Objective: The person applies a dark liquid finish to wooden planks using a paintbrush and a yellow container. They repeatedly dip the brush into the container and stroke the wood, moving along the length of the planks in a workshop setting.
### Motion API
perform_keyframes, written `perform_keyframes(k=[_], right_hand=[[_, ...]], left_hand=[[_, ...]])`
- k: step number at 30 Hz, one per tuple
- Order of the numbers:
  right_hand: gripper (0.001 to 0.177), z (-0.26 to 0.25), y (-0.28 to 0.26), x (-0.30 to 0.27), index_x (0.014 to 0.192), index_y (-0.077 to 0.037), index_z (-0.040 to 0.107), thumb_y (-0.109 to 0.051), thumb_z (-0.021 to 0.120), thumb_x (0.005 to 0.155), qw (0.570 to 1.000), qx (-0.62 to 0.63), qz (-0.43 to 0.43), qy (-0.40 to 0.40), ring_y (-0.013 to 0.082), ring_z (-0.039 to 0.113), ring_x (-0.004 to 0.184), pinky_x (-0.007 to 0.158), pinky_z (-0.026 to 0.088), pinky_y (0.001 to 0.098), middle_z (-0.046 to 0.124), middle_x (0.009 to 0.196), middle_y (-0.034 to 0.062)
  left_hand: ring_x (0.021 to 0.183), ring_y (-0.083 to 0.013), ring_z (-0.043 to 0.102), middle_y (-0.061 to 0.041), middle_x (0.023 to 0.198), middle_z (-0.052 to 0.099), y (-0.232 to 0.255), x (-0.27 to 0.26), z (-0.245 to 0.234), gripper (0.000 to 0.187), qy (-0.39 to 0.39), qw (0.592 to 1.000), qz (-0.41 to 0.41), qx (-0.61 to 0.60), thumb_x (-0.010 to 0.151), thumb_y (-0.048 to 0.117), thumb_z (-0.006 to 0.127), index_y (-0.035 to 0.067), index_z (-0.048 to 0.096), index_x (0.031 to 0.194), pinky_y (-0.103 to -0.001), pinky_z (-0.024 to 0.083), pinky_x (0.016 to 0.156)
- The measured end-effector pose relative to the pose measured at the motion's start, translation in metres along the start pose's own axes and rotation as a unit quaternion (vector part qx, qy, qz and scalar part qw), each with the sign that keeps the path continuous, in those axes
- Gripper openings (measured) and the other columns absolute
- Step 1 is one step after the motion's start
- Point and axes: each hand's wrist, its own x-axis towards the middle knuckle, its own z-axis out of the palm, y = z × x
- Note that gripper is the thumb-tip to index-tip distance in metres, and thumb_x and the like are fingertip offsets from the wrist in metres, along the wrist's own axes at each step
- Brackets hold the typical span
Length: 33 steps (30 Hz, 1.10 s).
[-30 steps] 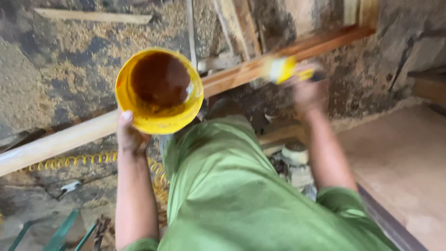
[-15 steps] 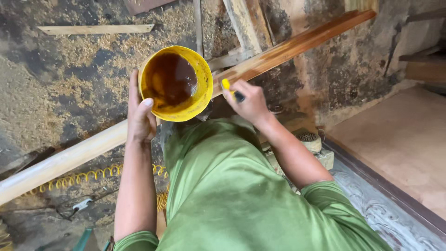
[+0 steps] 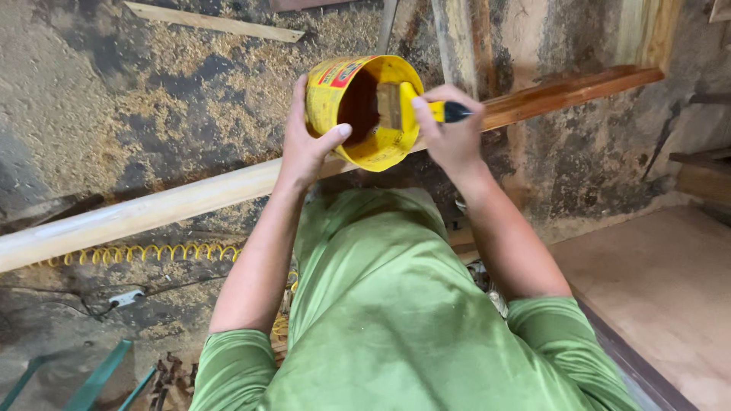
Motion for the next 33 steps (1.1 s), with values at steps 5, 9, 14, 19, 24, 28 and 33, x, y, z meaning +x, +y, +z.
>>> perform_keyframes(k=[5,9,14,19,24,28,33], right_hand=[[0.013,0.011,0.023,0.004,0.093,0.001,0.068,-0.006,0.078,0.096,0.995,-0.086,-0.040,-0.036,0.0261,0.071,0.082,0.073,0.055,0.0363,0.071,0.088,0.0144],[0.011,0.003,0.045,-0.001,0.095,-0.003,0.066,-0.010,0.074,0.099,0.988,0.083,0.132,-0.003,0.0170,0.067,0.066,0.058,0.053,0.0308,0.069,0.080,0.0072],[0.012,-0.029,0.087,0.004,0.093,-0.007,0.060,-0.011,0.070,0.101,0.931,0.248,0.261,0.058,0.0140,0.062,0.054,0.046,0.049,0.0277,0.065,0.075,0.0038],[0.009,-0.071,0.141,0.015,0.095,-0.006,0.060,-0.011,0.068,0.095,0.835,0.382,0.384,0.098,0.0158,0.058,0.049,0.039,0.040,0.0296,0.066,0.077,0.0074],[0.014,-0.066,0.212,0.013,0.098,-0.007,0.060,-0.012,0.072,0.093,0.886,0.194,0.421,0.002,0.0150,0.055,0.048,0.039,0.040,0.0305,0.062,0.075,0.0075],[0.029,-0.118,0.268,0.025,0.114,-0.010,0.068,-0.025,0.073,0.090,0.808,-0.051,0.584,-0.065,0.0154,0.066,0.077,0.064,0.054,0.0311,0.069,0.091,0.0045],[0.037,-0.264,0.294,0.056,0.117,0.002,0.052,-0.016,0.077,0.096,0.910,-0.249,0.326,-0.067,0.0234,0.066,0.094,0.077,0.056,0.0392,0.064,0.103,0.0107]], left_hand=[[0.149,-0.0336,0.046,-0.025,0.159,0.044,-0.003,0.005,0.018,0.116,0.034,0.996,0.023,0.078,0.073,0.038,0.090,-0.003,0.027,0.162,-0.043,0.033,0.127],[0.149,-0.0340,0.046,-0.025,0.160,0.044,-0.008,0.007,0.021,0.115,0.060,0.996,0.007,0.066,0.074,0.037,0.090,-0.001,0.027,0.163,-0.043,0.034,0.126],[0.146,-0.0336,0.049,-0.024,0.163,0.039,-0.019,0.013,0.016,0.116,0.062,0.993,-0.056,-0.089,0.073,0.034,0.086,0.003,0.022,0.164,-0.041,0.040,0.123],[0.147,-0.0371,0.048,-0.026,0.163,0.037,-0.022,0.018,0.002,0.124,0.077,0.977,-0.078,-0.182,0.066,0.039,0.085,0.004,0.018,0.164,-0.046,0.044,0.123],[0.151,-0.0392,0.044,-0.025,0.165,0.034,-0.017,0.016,-0.009,0.129,0.109,0.971,-0.094,-0.191,0.065,0.041,0.085,0.005,0.015,0.167,-0.048,0.043,0.126],[0.156,-0.0372,0.036,-0.020,0.169,0.026,-0.011,0.005,-0.007,0.128,0.111,0.966,-0.104,-0.208,0.069,0.042,0.086,0.004,0.012,0.166,-0.050,0.038,0.129],[0.165,-0.0368,0.032,-0.023,0.174,0.030,0.001,0.003,0.001,0.126,0.099,0.961,-0.079,-0.244,0.077,0.043,0.086,0.002,0.011,0.170,-0.049,0.027,0.140]])
